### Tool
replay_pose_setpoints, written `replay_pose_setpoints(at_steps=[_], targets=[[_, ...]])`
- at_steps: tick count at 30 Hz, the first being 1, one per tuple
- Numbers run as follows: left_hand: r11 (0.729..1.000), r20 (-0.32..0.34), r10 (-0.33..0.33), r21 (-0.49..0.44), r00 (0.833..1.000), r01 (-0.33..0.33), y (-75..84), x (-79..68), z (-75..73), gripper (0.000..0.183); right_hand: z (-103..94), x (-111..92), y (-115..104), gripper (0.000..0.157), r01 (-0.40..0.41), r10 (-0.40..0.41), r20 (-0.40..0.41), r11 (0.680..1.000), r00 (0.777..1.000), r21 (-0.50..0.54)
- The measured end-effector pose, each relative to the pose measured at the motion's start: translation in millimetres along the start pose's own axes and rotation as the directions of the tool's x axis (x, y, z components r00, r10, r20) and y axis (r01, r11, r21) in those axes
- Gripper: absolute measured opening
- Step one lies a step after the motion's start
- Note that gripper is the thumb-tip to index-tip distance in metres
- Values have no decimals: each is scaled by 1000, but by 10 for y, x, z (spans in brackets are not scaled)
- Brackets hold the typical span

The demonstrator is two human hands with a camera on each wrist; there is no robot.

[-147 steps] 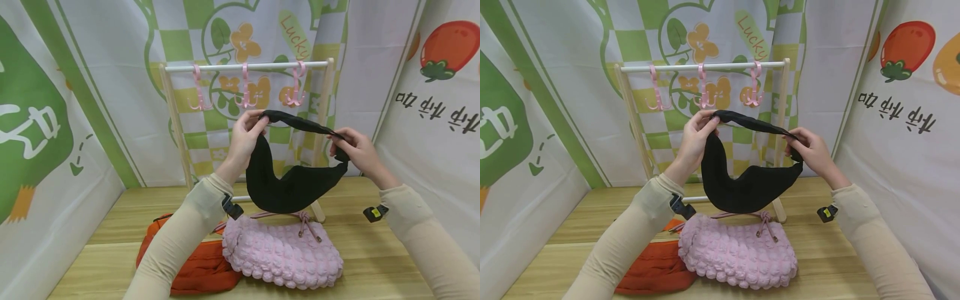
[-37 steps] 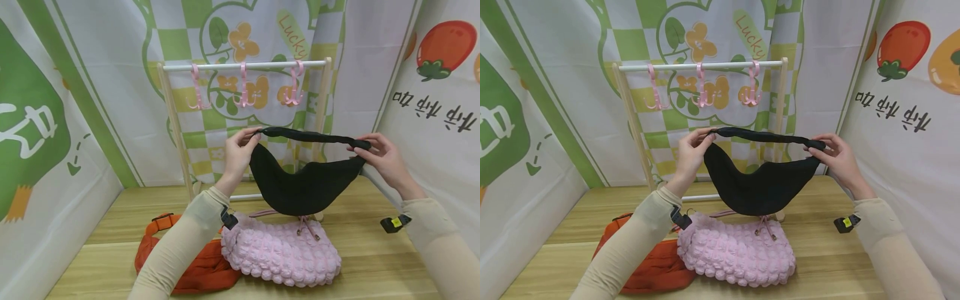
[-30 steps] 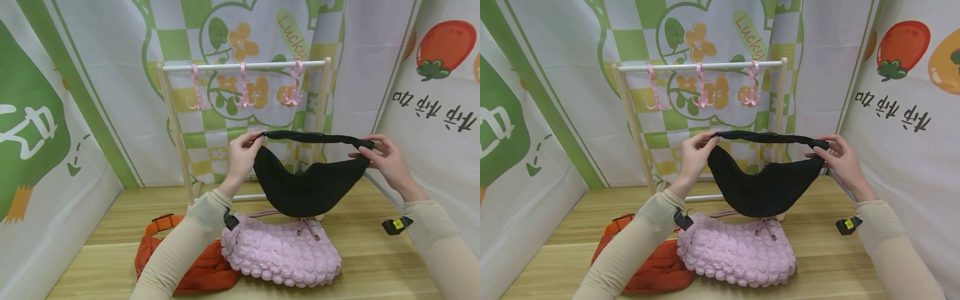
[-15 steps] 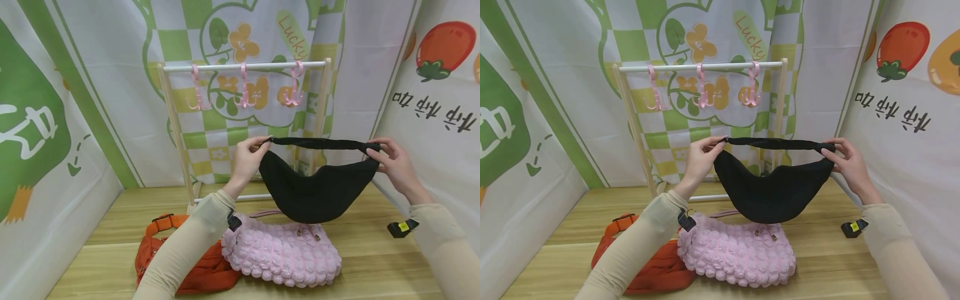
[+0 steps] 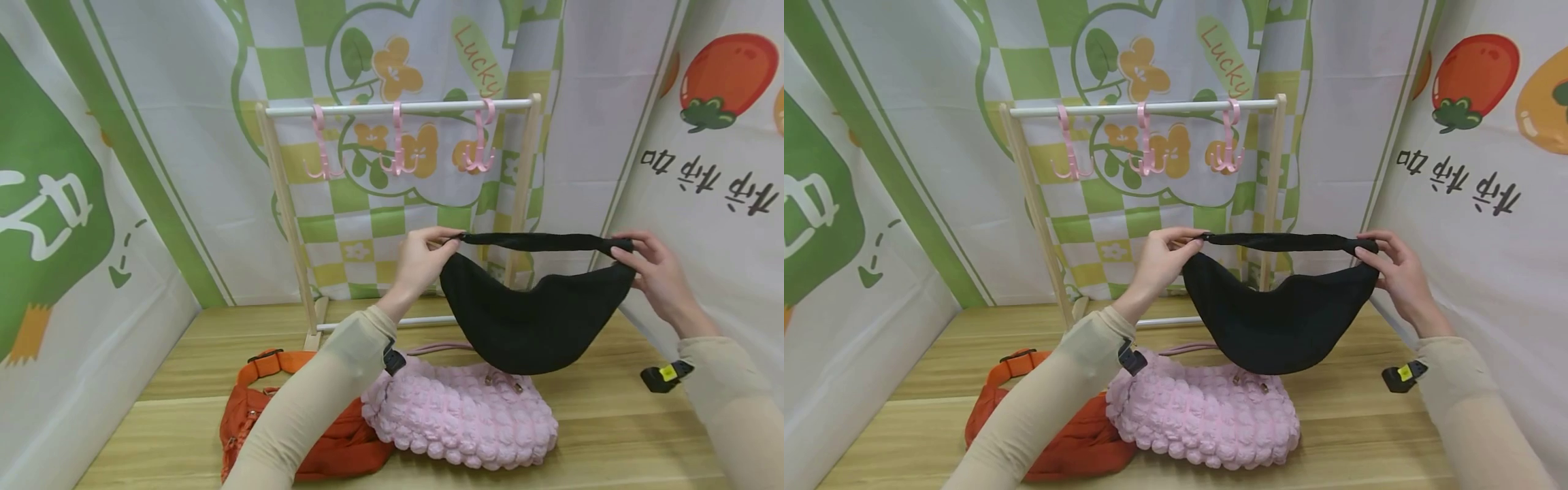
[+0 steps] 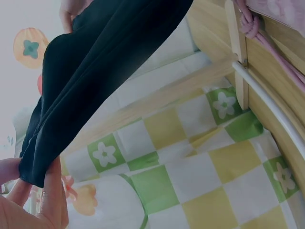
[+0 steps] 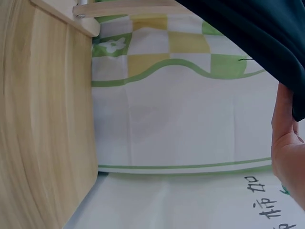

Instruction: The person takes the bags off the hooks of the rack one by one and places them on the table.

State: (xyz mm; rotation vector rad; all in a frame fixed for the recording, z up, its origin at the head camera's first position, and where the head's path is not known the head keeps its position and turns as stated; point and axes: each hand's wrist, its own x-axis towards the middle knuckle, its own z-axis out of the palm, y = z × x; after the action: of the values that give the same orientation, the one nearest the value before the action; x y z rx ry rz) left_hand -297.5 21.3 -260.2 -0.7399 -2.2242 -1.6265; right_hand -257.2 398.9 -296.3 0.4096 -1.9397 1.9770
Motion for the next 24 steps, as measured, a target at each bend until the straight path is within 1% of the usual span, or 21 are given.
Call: replay_pose_setpoints(at_steps=[5,12,17,24], targets=[[999,44,-30,29,999,29,49,31,50,20,-72,-26,29,32,-25,25,-20,1000,999,-18],[996,55,-72,56,996,69,74,47,152,17,-159,-50,60,31,-49,48,-28,998,998,-27],[991,64,-99,93,993,92,85,59,231,16,-214,-60,83,33,-60,59,-28,998,998,-32],[984,110,-131,135,985,115,74,55,318,16,-311,-88,119,34,-97,94,-32,988,995,-122]])
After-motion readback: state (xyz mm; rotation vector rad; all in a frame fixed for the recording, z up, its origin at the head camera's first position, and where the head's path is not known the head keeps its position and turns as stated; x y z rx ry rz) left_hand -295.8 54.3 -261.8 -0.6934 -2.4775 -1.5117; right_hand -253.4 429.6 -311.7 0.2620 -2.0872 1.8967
